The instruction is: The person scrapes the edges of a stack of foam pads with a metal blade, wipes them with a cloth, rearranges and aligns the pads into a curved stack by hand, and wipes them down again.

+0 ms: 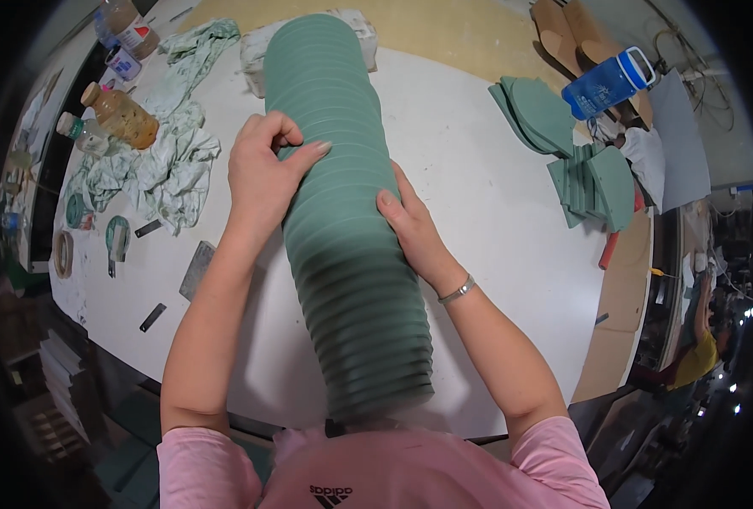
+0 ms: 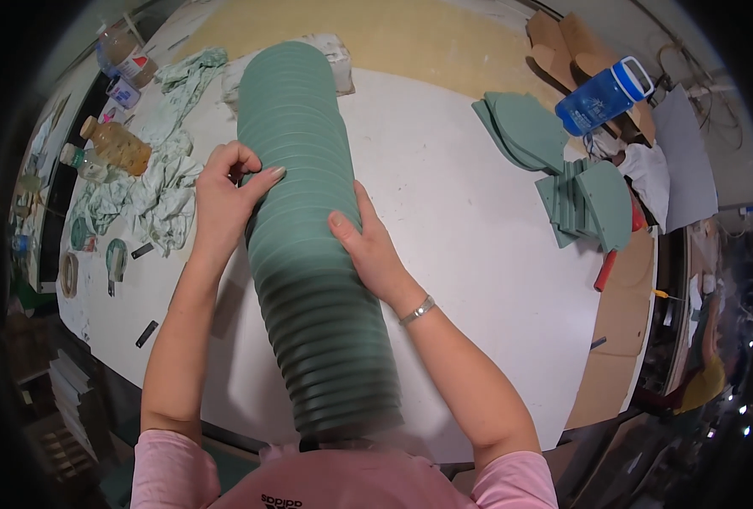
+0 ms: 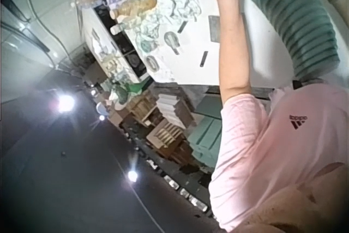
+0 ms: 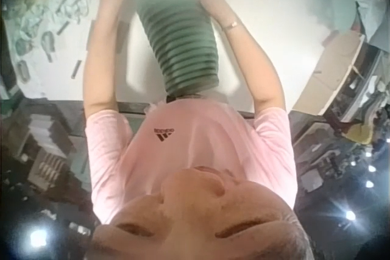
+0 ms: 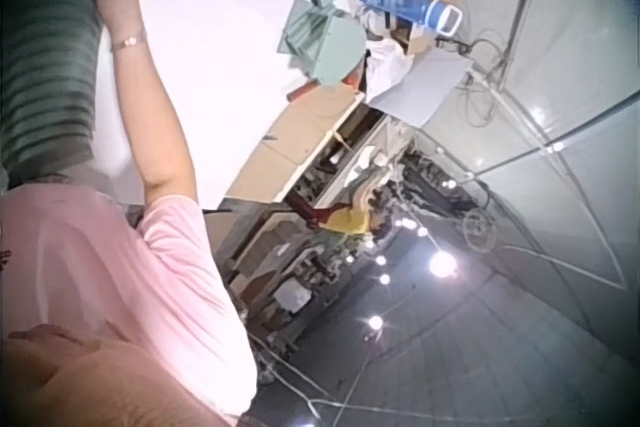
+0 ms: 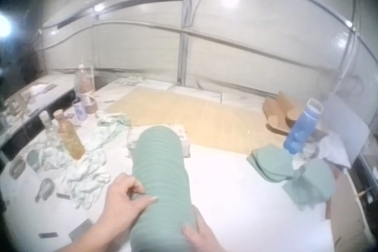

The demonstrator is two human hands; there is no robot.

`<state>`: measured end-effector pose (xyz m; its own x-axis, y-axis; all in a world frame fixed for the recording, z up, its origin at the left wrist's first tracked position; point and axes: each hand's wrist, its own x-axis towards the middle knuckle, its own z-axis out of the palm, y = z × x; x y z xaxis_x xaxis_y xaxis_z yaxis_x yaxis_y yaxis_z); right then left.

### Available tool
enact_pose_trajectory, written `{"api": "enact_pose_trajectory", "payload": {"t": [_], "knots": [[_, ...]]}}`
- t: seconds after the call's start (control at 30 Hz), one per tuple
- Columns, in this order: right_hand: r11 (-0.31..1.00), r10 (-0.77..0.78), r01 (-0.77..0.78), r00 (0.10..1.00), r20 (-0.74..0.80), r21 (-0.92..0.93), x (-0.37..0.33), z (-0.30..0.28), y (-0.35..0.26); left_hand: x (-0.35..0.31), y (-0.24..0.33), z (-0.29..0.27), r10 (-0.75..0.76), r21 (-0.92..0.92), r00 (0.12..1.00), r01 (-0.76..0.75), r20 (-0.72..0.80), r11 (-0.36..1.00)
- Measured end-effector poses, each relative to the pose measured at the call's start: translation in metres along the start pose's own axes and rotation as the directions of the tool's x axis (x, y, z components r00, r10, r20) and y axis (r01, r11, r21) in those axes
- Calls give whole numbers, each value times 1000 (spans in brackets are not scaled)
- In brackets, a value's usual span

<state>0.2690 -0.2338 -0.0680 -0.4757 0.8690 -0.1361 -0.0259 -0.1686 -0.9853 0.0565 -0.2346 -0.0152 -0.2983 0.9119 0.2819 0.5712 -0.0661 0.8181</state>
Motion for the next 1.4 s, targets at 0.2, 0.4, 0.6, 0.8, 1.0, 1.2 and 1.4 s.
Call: {"api": "enact_pose_trajectory", "payload": {"t": [0.2,0.4,0.6,0.8,1.0,1.2,1.4], "knots": [[999,-15,15,1000,-6,-35,1,-2,5,5,6,-7,10,149,997,-22,82,989],[1000,3,-3,1000,-17,-29,0,0,5,4,9,-24,50,108,981,-71,189,992],[998,13,-15,1000,-27,-59,-2,0,2,2,10,-13,113,261,987,-139,111,955],[999,7,-7,1000,-15,-34,-2,0,0,5,4,-27,56,0,974,-57,221,998],[1000,31,-31,999,-12,2,-2,2,-2,7,7,-20,-32,104,978,10,208,995],[999,2,-3,1000,-29,-38,-1,2,2,9,7,-27,-103,-62,958,123,270,990],[999,39,-39,999,-11,-13,-1,4,-2,9,0,-26,-95,4,974,96,206,995]]}}
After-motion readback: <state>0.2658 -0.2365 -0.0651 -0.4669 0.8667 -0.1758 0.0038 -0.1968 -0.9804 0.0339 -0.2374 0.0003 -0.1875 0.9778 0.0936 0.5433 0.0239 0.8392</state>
